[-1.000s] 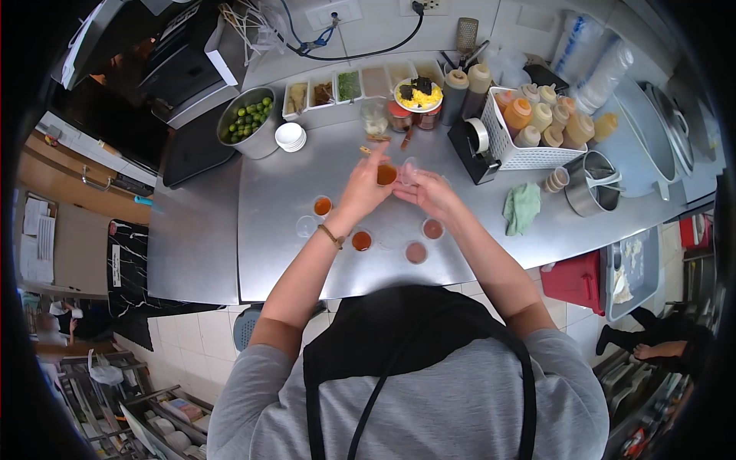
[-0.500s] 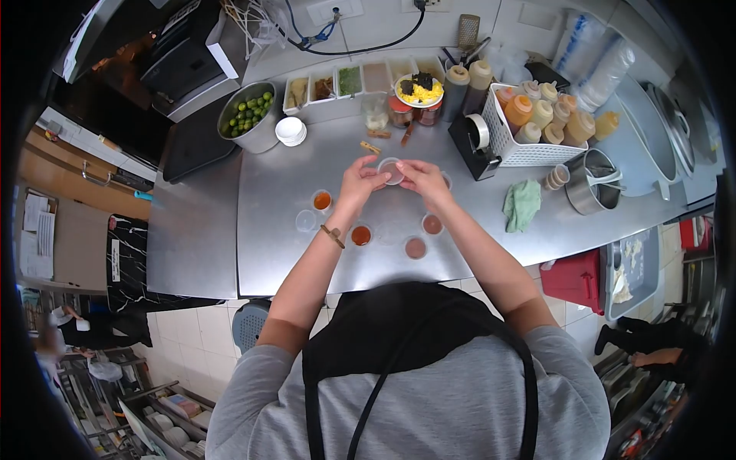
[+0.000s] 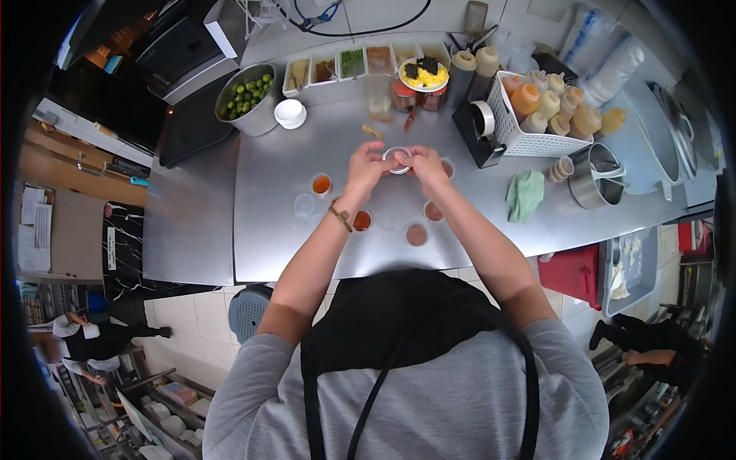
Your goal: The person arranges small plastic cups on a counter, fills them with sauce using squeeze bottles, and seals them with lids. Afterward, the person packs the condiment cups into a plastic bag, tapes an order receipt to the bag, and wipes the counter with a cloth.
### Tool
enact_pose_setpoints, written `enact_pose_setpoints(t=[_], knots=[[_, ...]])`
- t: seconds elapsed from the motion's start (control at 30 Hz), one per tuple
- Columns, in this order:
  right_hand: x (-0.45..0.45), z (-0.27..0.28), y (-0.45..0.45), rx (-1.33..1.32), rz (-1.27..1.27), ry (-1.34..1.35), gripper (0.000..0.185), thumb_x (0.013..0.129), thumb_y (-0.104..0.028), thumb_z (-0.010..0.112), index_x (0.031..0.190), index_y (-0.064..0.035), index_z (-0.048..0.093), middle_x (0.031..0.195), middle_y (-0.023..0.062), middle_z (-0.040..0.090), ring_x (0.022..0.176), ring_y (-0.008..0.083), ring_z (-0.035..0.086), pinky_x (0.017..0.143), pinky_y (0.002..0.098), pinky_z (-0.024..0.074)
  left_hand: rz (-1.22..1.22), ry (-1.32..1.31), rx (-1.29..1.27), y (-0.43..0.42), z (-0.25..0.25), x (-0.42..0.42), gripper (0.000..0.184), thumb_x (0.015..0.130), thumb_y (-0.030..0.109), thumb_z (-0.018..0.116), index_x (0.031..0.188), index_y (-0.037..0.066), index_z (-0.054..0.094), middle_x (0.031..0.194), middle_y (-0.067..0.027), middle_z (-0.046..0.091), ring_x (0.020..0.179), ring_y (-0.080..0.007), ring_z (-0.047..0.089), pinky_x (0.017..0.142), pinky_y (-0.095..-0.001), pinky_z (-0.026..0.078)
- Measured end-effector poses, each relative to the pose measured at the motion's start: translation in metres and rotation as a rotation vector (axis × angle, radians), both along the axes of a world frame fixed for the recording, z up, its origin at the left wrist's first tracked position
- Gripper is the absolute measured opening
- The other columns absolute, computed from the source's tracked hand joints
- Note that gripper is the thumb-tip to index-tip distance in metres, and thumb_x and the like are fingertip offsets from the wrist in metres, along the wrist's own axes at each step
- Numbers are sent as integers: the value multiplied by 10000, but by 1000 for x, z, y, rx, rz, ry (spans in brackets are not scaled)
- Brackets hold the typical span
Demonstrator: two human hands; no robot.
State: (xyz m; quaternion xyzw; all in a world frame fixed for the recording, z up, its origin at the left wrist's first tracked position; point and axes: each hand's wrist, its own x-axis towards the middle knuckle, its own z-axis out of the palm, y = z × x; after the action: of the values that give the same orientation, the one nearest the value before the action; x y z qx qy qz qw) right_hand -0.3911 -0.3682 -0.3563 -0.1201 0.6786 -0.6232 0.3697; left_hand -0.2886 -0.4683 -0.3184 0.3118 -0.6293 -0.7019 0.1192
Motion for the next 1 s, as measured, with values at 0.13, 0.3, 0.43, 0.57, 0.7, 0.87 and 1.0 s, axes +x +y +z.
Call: enact_pose_setpoints(t=[0.13,0.3,0.43,0.57,0.7,0.87,1.0], knots=[[2,4,5,-20,6,-24,238,785,-173,649,934,5,597,835,80,637,762,148,587,721,278,430,35,4,7,0,-10,-3,549,670,-2,696,1145,-54,427,904,-147,592,809,-204,605,682,-290,515],[-7,-6,16,31,115,106,295,779,-214,661,961,10,603,843,80,640,785,157,600,692,274,455,-6,-5,85,1,-5,2,517,676,26,695,1130,-29,452,932,-133,572,834,-211,595,709,-311,506],[5,33,56,146,148,604,301,774,-241,672,942,6,631,823,80,648,758,141,607,640,266,473,-168,-117,23,4,-6,4,436,654,11,701,1046,-57,521,870,-139,614,773,-202,618,684,-289,513],[-7,23,101,86,107,578,274,731,-209,689,911,-7,652,839,126,656,741,186,638,664,296,487,-346,-244,-271,33,-9,-3,347,582,57,760,881,-54,622,804,-135,655,703,-196,636,649,-274,514],[-1,8,132,212,134,572,193,730,-162,681,845,-9,653,793,126,647,678,192,628,630,298,482,-504,-238,-518,53,-49,-20,355,543,133,784,836,-20,656,819,-137,657,680,-231,637,643,-291,506],[9,1,138,198,79,615,149,739,-133,660,841,-25,652,793,118,629,658,211,621,613,307,482,-562,-279,-750,62,-60,-17,319,603,251,745,846,57,676,844,-104,663,766,-203,626,696,-292,487],[22,28,119,120,48,767,149,740,-107,636,862,-21,630,838,131,602,700,247,615,641,326,485,-481,-241,-618,37,-59,-14,387,580,219,771,879,0,660,954,-199,614,854,-289,598,756,-342,479]])
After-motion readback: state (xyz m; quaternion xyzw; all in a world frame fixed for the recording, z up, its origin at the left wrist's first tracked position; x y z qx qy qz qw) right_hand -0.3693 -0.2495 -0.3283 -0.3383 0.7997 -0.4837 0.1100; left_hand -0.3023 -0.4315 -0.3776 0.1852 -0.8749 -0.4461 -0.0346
